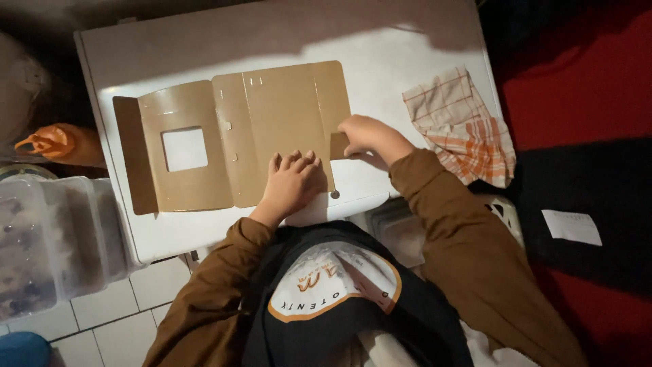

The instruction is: The person handles a plastic bag and a receipt at a cluttered counter, then moves to a white surface to fold and assemble a flat cardboard box. They fold the flaps, form the box shape, and place a sticker on the front window.

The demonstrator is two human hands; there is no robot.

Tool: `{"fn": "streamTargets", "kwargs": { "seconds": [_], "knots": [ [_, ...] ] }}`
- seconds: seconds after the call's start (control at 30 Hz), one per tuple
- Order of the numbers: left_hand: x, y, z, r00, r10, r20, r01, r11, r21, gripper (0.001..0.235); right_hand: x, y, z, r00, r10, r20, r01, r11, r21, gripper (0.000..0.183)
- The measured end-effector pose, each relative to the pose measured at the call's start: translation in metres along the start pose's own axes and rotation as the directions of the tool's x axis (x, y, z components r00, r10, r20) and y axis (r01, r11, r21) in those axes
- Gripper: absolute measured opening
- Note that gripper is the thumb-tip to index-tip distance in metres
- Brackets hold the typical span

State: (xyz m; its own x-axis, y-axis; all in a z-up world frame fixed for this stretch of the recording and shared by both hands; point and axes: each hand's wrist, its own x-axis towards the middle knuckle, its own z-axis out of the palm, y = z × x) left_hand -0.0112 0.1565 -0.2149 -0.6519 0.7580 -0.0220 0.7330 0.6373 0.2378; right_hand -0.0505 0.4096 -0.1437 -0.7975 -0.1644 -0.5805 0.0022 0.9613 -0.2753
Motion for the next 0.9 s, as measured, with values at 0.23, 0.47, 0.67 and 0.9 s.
{"fn": "streamTargets", "kwargs": {
  "seconds": [0.23,0.47,0.67,0.9],
  "knots": [
    [0.06,-0.001,0.012,0.981,-0.184,-0.061,0.18,0.982,-0.053,0.053,0.02,0.016,-0.009,0.994,-0.104,0.039,0.106,0.992,-0.068,0.047],
    [0.087,0.007,-0.025,0.938,-0.308,0.157,0.327,0.938,-0.112,0.078,0.025,0.026,-0.008,0.981,-0.191,0.043,0.194,0.976,-0.096,0.059],
    [0.1,0.014,-0.05,0.892,-0.335,0.303,0.379,0.92,-0.097,0.076,-0.001,0.027,-0.014,0.98,-0.2,0.002,0.199,0.976,0.093,0.082],
    [0.11,0.01,-0.051,0.865,-0.343,0.365,0.393,0.917,-0.068,0.077,0.018,0.033,0.003,0.985,-0.158,-0.066,0.155,0.986,-0.056,0.084]
  ]
}}
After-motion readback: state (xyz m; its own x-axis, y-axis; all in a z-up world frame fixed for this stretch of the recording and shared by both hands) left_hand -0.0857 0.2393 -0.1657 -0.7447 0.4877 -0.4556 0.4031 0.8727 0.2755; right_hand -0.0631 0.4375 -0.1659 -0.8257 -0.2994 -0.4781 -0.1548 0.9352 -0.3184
